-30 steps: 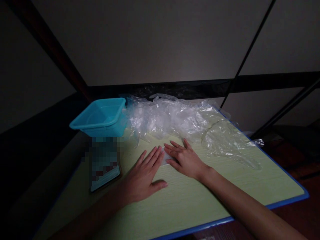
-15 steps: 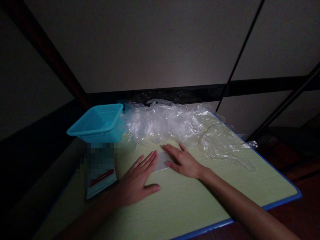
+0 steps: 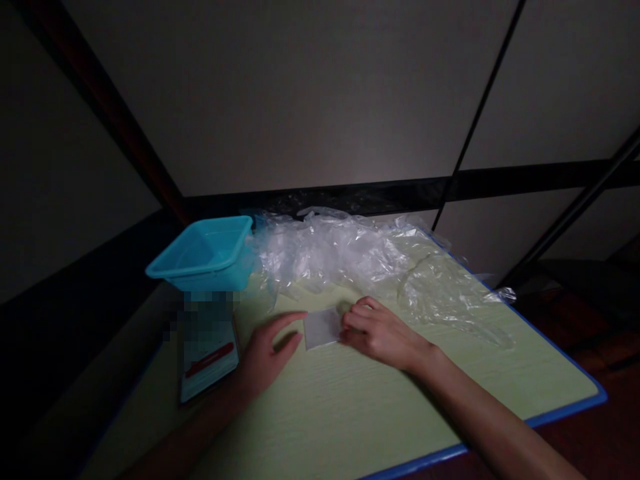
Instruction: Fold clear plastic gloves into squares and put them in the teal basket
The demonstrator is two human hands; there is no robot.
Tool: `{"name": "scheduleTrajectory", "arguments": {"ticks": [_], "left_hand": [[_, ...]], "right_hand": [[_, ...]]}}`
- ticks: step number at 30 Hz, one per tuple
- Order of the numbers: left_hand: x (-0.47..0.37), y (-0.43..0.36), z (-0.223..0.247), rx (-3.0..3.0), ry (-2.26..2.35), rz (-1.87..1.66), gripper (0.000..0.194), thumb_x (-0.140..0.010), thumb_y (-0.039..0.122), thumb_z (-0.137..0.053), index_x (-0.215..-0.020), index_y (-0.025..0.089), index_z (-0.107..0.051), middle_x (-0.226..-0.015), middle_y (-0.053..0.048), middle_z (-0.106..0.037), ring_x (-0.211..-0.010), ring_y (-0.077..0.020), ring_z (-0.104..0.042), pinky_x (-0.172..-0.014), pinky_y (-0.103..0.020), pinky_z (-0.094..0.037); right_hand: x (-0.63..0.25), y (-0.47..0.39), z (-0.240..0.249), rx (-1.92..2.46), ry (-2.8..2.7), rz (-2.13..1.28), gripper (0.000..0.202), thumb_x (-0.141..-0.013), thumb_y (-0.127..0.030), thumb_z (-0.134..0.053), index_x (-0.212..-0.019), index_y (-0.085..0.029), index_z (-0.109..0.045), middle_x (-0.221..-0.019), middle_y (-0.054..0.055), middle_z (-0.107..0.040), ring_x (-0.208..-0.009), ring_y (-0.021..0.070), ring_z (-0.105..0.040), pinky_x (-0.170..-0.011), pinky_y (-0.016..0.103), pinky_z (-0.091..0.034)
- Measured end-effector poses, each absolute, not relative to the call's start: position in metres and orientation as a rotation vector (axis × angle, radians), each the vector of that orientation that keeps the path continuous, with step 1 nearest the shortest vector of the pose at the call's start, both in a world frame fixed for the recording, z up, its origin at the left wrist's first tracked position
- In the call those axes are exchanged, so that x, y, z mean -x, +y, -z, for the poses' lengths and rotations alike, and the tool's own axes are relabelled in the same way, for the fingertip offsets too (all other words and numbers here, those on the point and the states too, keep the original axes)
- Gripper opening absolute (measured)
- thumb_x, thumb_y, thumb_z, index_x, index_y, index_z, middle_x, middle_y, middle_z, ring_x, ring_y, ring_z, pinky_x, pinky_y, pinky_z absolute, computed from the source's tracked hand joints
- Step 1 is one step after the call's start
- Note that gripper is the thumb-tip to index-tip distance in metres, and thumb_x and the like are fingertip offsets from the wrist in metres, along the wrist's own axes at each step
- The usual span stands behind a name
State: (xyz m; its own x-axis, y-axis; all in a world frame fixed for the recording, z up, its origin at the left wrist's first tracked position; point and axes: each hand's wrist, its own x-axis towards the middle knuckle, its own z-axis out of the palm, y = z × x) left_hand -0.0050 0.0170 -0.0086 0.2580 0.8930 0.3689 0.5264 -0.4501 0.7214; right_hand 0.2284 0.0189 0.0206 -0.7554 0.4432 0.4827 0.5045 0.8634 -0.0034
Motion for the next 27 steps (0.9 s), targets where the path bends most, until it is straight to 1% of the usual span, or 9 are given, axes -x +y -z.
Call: {"name": "scheduleTrajectory", "arguments": {"ticks": [5, 11, 16, 20, 22, 24, 26, 27], "left_hand": [[-0.001, 0.009, 0.005, -2.203, 1.248, -0.991, 0.036, -0.069, 0.008, -0.05, -0.101, 0.019, -0.061, -0.104, -0.006, -0.067, -0.099, -0.0223, -0.06, -0.091, -0.039, -0.046], [-0.001, 0.009, 0.006, -2.256, 1.254, -0.93, 0.036, -0.072, 0.008, -0.049, -0.105, 0.02, -0.057, -0.105, -0.006, -0.065, -0.099, -0.0212, -0.059, -0.091, -0.038, -0.045], [-0.001, 0.009, 0.007, -2.272, 1.24, -0.915, 0.035, -0.071, 0.009, -0.049, -0.105, 0.018, -0.055, -0.106, -0.008, -0.064, -0.1, -0.0226, -0.058, -0.09, -0.038, -0.045], [-0.002, 0.007, 0.004, -2.267, 1.211, -0.929, 0.036, -0.069, 0.012, -0.052, -0.105, 0.018, -0.055, -0.105, -0.008, -0.063, -0.099, -0.024, -0.057, -0.09, -0.039, -0.043], [-0.003, 0.005, 0.001, -2.253, 1.196, -0.941, 0.039, -0.066, 0.014, -0.056, -0.105, 0.019, -0.056, -0.105, -0.008, -0.063, -0.099, -0.0254, -0.056, -0.09, -0.041, -0.043], [-0.003, 0.004, -0.003, -2.224, 1.185, -0.966, 0.042, -0.062, 0.015, -0.059, -0.104, 0.02, -0.057, -0.105, -0.007, -0.063, -0.099, -0.0269, -0.055, -0.091, -0.043, -0.041], [-0.003, 0.003, -0.006, -2.174, 1.168, -1.007, 0.042, -0.06, 0.016, -0.061, -0.102, 0.02, -0.057, -0.104, -0.007, -0.063, -0.099, -0.0267, -0.055, -0.091, -0.042, -0.04], [-0.003, 0.002, -0.007, -2.14, 1.156, -1.031, 0.04, -0.06, 0.016, -0.061, -0.1, 0.02, -0.058, -0.103, -0.006, -0.063, -0.098, -0.0256, -0.055, -0.09, -0.04, -0.04]], "right_hand": [[-0.223, 0.018, -0.016, 0.661, -2.664, 0.329, 0.029, -0.093, -0.017, -0.041, -0.073, -0.016, -0.061, -0.07, 0.002, -0.059, -0.069, 0.0148, -0.051, -0.075, 0.033, -0.038], [-0.22, 0.018, -0.012, 0.63, -2.644, 0.446, 0.032, -0.094, -0.015, -0.038, -0.072, -0.017, -0.061, -0.068, 0.001, -0.059, -0.067, 0.0148, -0.051, -0.075, 0.034, -0.038], [-0.218, 0.017, -0.009, 0.65, -2.62, 0.484, 0.029, -0.092, -0.015, -0.042, -0.07, -0.018, -0.061, -0.07, 0.001, -0.06, -0.068, 0.015, -0.05, -0.077, 0.035, -0.037], [-0.216, 0.018, -0.008, 0.703, -2.57, 0.485, 0.025, -0.092, -0.015, -0.043, -0.076, -0.017, -0.062, -0.075, 0.004, -0.063, -0.072, 0.0164, -0.051, -0.076, 0.036, -0.038], [-0.215, 0.018, -0.009, 0.727, -2.528, 0.422, 0.022, -0.091, -0.015, -0.043, -0.08, -0.017, -0.062, -0.084, 0.006, -0.065, -0.078, 0.018, -0.054, -0.077, 0.037, -0.039], [-0.214, 0.018, -0.01, 0.738, -2.478, 0.243, 0.017, -0.089, -0.015, -0.044, -0.085, -0.017, -0.06, -0.094, 0.009, -0.065, -0.088, 0.0197, -0.055, -0.082, 0.039, -0.039], [-0.214, 0.017, -0.012, 0.764, -2.383, -0.063, 0.014, -0.087, -0.016, -0.044, -0.089, -0.018, -0.058, -0.1, 0.009, -0.064, -0.095, 0.0205, -0.055, -0.086, 0.04, -0.039], [-0.213, 0.016, -0.013, 0.796, -2.297, -0.269, 0.013, -0.087, -0.017, -0.045, -0.09, -0.018, -0.057, -0.1, 0.009, -0.064, -0.096, 0.0205, -0.056, -0.086, 0.039, -0.04]]}}
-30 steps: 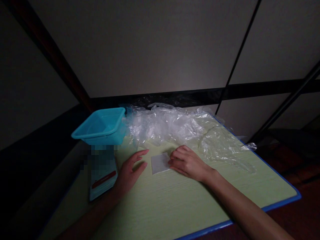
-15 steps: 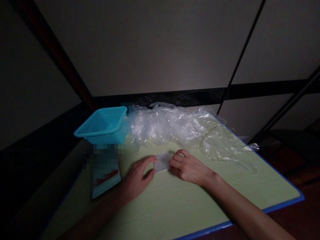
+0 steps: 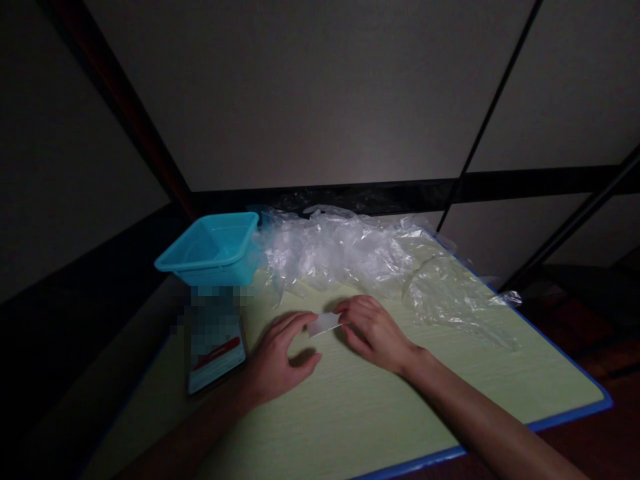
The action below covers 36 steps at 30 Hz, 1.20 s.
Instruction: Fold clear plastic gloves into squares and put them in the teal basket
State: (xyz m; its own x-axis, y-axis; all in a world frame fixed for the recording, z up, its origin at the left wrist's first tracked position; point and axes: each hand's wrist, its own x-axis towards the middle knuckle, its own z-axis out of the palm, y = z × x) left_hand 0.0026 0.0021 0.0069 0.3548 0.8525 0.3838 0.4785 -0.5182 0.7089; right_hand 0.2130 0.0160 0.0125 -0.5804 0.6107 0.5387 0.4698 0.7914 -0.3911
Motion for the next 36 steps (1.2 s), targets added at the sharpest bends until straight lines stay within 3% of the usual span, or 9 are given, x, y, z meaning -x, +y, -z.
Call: {"name": "scheduleTrajectory", "arguments": {"ticks": [3, 6, 10, 17, 23, 29, 36], "left_hand": [[-0.005, 0.002, -0.006, -2.009, 1.123, -1.092, 0.024, -0.065, 0.018, -0.057, -0.09, 0.019, -0.059, -0.092, -0.004, -0.063, -0.09, -0.0212, -0.057, -0.083, -0.033, -0.043], [-0.01, 0.003, -0.001, -1.837, 1.122, -1.125, 0.005, -0.071, 0.022, -0.053, -0.072, 0.018, -0.056, -0.072, -0.001, -0.06, -0.071, -0.0167, -0.056, -0.068, -0.027, -0.044], [-0.018, 0.006, 0.005, -1.607, 1.071, -1.115, 0.017, -0.074, 0.028, -0.051, -0.061, 0.017, -0.051, -0.059, 0.001, -0.056, -0.058, -0.0134, -0.053, -0.054, -0.022, -0.041], [-0.018, 0.01, 0.002, -1.33, 1.013, -1.144, 0.02, -0.069, 0.035, -0.058, -0.063, 0.016, -0.052, -0.059, 0.002, -0.055, -0.057, -0.0127, -0.053, -0.055, -0.022, -0.039], [-0.021, 0.007, -0.001, -1.261, 0.978, -1.159, 0.022, -0.068, 0.035, -0.06, -0.063, 0.018, -0.048, -0.058, 0.002, -0.055, -0.057, -0.0132, -0.053, -0.054, -0.022, -0.039], [-0.019, 0.002, -0.009, -1.256, 0.912, -1.202, 0.022, -0.069, 0.031, -0.059, -0.08, 0.022, -0.043, -0.078, 0.0, -0.062, -0.075, -0.0161, -0.061, -0.068, -0.026, -0.046], [-0.018, 0.006, -0.002, -1.298, 0.958, -1.148, 0.011, -0.066, 0.026, -0.063, -0.072, 0.016, -0.063, -0.072, -0.003, -0.065, -0.068, -0.017, -0.061, -0.061, -0.025, -0.048]], "right_hand": [[-0.21, 0.014, -0.012, 0.922, -1.948, -0.831, 0.01, -0.086, -0.026, -0.049, -0.083, -0.02, -0.056, -0.084, 0.005, -0.064, -0.08, 0.018, -0.058, -0.072, 0.032, -0.044], [-0.205, 0.015, -0.008, 0.972, -1.759, -1.059, 0.022, -0.085, -0.039, -0.05, -0.075, -0.02, -0.052, -0.062, -0.001, -0.056, -0.056, 0.0131, -0.052, -0.052, 0.025, -0.04], [-0.201, 0.018, -0.005, 0.971, -1.65, -1.2, 0.028, -0.081, -0.047, -0.053, -0.075, -0.02, -0.049, -0.049, -0.007, -0.044, -0.04, 0.0085, -0.039, -0.041, 0.021, -0.03], [-0.195, 0.013, -0.007, 0.914, -1.558, -1.193, 0.034, -0.074, -0.044, -0.063, -0.095, -0.025, -0.043, -0.066, -0.004, -0.055, -0.053, 0.0117, -0.051, -0.047, 0.023, -0.04], [-0.194, 0.016, 0.0, 0.968, -1.642, -1.031, 0.019, -0.076, -0.038, -0.062, -0.085, -0.022, -0.06, -0.074, 0.002, -0.061, -0.059, 0.0144, -0.053, -0.049, 0.026, -0.043], [-0.196, 0.019, 0.003, 0.987, -1.663, -0.994, 0.016, -0.076, -0.036, -0.062, -0.083, -0.022, -0.062, -0.073, 0.002, -0.062, -0.065, 0.0159, -0.055, -0.054, 0.027, -0.044], [-0.195, 0.019, 0.002, 0.977, -1.678, -1.042, 0.016, -0.073, -0.033, -0.065, -0.083, -0.021, -0.061, -0.074, 0.001, -0.061, -0.065, 0.0151, -0.055, -0.057, 0.026, -0.044]]}}
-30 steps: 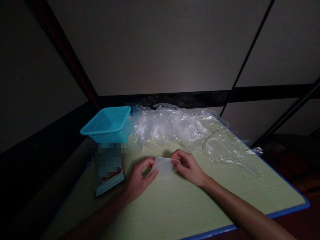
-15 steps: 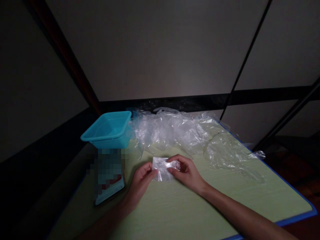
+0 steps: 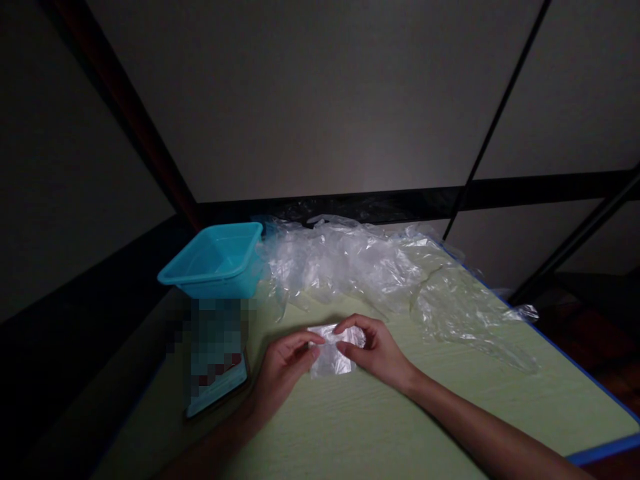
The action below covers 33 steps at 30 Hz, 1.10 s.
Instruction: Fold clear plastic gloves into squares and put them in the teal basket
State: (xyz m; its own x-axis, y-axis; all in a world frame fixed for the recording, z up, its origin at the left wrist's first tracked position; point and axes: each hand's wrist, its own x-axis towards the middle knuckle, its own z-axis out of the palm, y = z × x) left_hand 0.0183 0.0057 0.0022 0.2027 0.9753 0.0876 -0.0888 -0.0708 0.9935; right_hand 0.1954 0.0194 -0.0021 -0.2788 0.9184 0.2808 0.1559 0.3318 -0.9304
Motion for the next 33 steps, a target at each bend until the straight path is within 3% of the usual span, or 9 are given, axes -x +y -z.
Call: {"name": "scheduleTrajectory", "arguments": {"ticks": [10, 16, 24, 33], "left_hand": [[-0.0173, 0.0081, 0.0046, -1.299, 1.059, -1.17, 0.019, -0.061, 0.017, -0.065, -0.079, 0.015, -0.072, -0.084, -0.006, -0.07, -0.073, -0.0182, -0.062, -0.062, -0.024, -0.05], [-0.0155, 0.0091, 0.0069, -1.294, 1.073, -1.147, 0.029, -0.061, 0.014, -0.065, -0.089, 0.014, -0.073, -0.076, -0.005, -0.07, -0.065, -0.0158, -0.061, -0.055, -0.021, -0.048], [-0.0152, 0.0091, 0.0049, -1.294, 0.977, -1.111, 0.029, -0.059, 0.011, -0.066, -0.087, 0.017, -0.074, -0.101, -0.008, -0.069, -0.092, -0.0235, -0.062, -0.075, -0.028, -0.051], [-0.0141, 0.0097, 0.0061, -1.262, 0.918, -1.055, 0.042, -0.063, 0.009, -0.065, -0.104, 0.017, -0.068, -0.106, -0.008, -0.068, -0.086, -0.0204, -0.064, -0.074, -0.026, -0.05]], "right_hand": [[-0.1919, 0.0188, 0.0086, 0.946, -1.557, -1.25, 0.025, -0.066, -0.027, -0.072, -0.087, -0.021, -0.061, -0.074, 0.0, -0.06, -0.06, 0.0122, -0.053, -0.051, 0.023, -0.043], [-0.1932, 0.0191, 0.0083, 0.924, -1.555, -1.22, 0.022, -0.066, -0.025, -0.074, -0.085, -0.02, -0.066, -0.08, 0.003, -0.064, -0.068, 0.0137, -0.058, -0.057, 0.023, -0.045], [-0.194, 0.0178, 0.0072, 0.854, -1.555, -1.182, 0.013, -0.068, -0.024, -0.074, -0.08, -0.021, -0.07, -0.081, 0.004, -0.067, -0.074, 0.0155, -0.062, -0.063, 0.025, -0.048], [-0.1936, 0.0186, 0.0081, 0.845, -1.556, -1.168, 0.015, -0.067, -0.025, -0.075, -0.082, -0.022, -0.071, -0.084, 0.005, -0.069, -0.077, 0.0166, -0.063, -0.065, 0.026, -0.049]]}}
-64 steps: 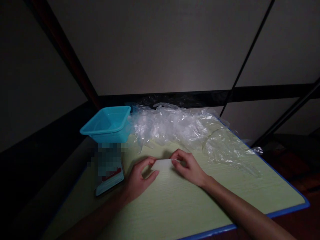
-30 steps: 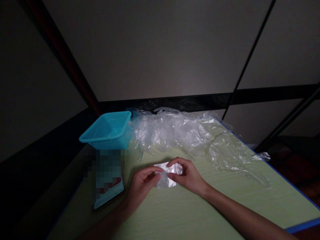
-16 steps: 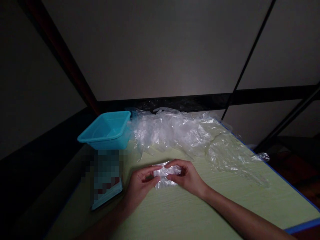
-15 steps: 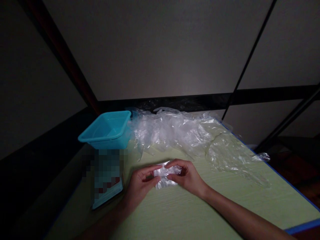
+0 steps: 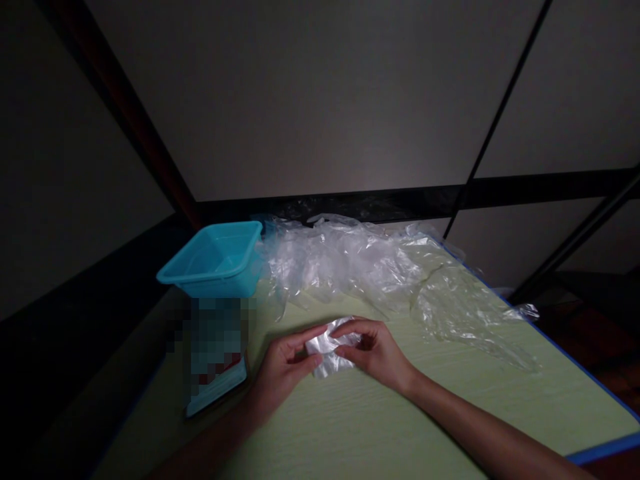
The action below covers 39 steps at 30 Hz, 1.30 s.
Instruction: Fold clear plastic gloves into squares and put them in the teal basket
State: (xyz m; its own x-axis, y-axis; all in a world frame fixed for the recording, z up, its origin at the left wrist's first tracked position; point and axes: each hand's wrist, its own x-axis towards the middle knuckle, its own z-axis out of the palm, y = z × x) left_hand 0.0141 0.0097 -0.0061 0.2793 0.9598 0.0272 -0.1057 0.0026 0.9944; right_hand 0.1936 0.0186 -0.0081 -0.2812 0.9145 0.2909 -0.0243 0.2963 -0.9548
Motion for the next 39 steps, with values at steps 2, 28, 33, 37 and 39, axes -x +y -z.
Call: {"name": "scheduleTrajectory", "arguments": {"ticks": [2, 28, 33, 37, 39], "left_hand": [[-0.0145, 0.0095, 0.0052, -1.252, 0.907, -1.049, 0.044, -0.063, 0.009, -0.065, -0.107, 0.017, -0.067, -0.108, -0.007, -0.067, -0.085, -0.0187, -0.064, -0.072, -0.024, -0.049], [-0.0135, 0.0094, 0.0007, -1.176, 0.88, -1.022, 0.067, -0.065, 0.015, -0.069, -0.128, 0.01, -0.048, -0.103, -0.011, -0.069, -0.086, -0.0213, -0.065, -0.071, -0.025, -0.049], [-0.0128, 0.0084, -0.0014, -1.233, 0.936, -1.052, 0.049, -0.064, 0.019, -0.071, -0.112, 0.013, -0.064, -0.111, -0.01, -0.066, -0.097, -0.025, -0.062, -0.079, -0.03, -0.049], [-0.0133, 0.0099, 0.0024, -1.255, 0.978, -1.059, 0.037, -0.064, 0.021, -0.071, -0.101, 0.015, -0.07, -0.099, -0.008, -0.07, -0.087, -0.0233, -0.065, -0.075, -0.03, -0.05], [-0.0137, 0.0111, 0.0047, -1.264, 0.992, -1.063, 0.036, -0.064, 0.022, -0.071, -0.1, 0.014, -0.07, -0.092, -0.008, -0.072, -0.08, -0.0221, -0.065, -0.072, -0.029, -0.05]], "right_hand": [[-0.1938, 0.0187, 0.008, 0.847, -1.554, -1.169, 0.017, -0.067, -0.025, -0.075, -0.084, -0.023, -0.071, -0.085, 0.005, -0.069, -0.078, 0.0166, -0.063, -0.066, 0.026, -0.05], [-0.1953, 0.0181, 0.0023, 0.816, -1.555, -1.148, 0.039, -0.068, -0.022, -0.075, -0.105, -0.03, -0.067, -0.111, 0.005, -0.065, -0.104, 0.0204, -0.058, -0.09, 0.037, -0.045], [-0.1981, 0.0199, 0.0014, 0.875, -1.507, -1.146, 0.038, -0.067, -0.024, -0.075, -0.104, -0.029, -0.067, -0.109, 0.006, -0.066, -0.098, 0.0208, -0.061, -0.083, 0.036, -0.049], [-0.1993, 0.0207, 0.0028, 0.892, -1.509, -1.116, 0.039, -0.067, -0.023, -0.074, -0.105, -0.029, -0.067, -0.11, 0.005, -0.065, -0.097, 0.02, -0.061, -0.082, 0.034, -0.05], [-0.1992, 0.0212, 0.0033, 0.874, -1.51, -1.105, 0.039, -0.068, -0.022, -0.074, -0.105, -0.031, -0.067, -0.11, 0.004, -0.066, -0.098, 0.0194, -0.06, -0.084, 0.034, -0.049]]}}
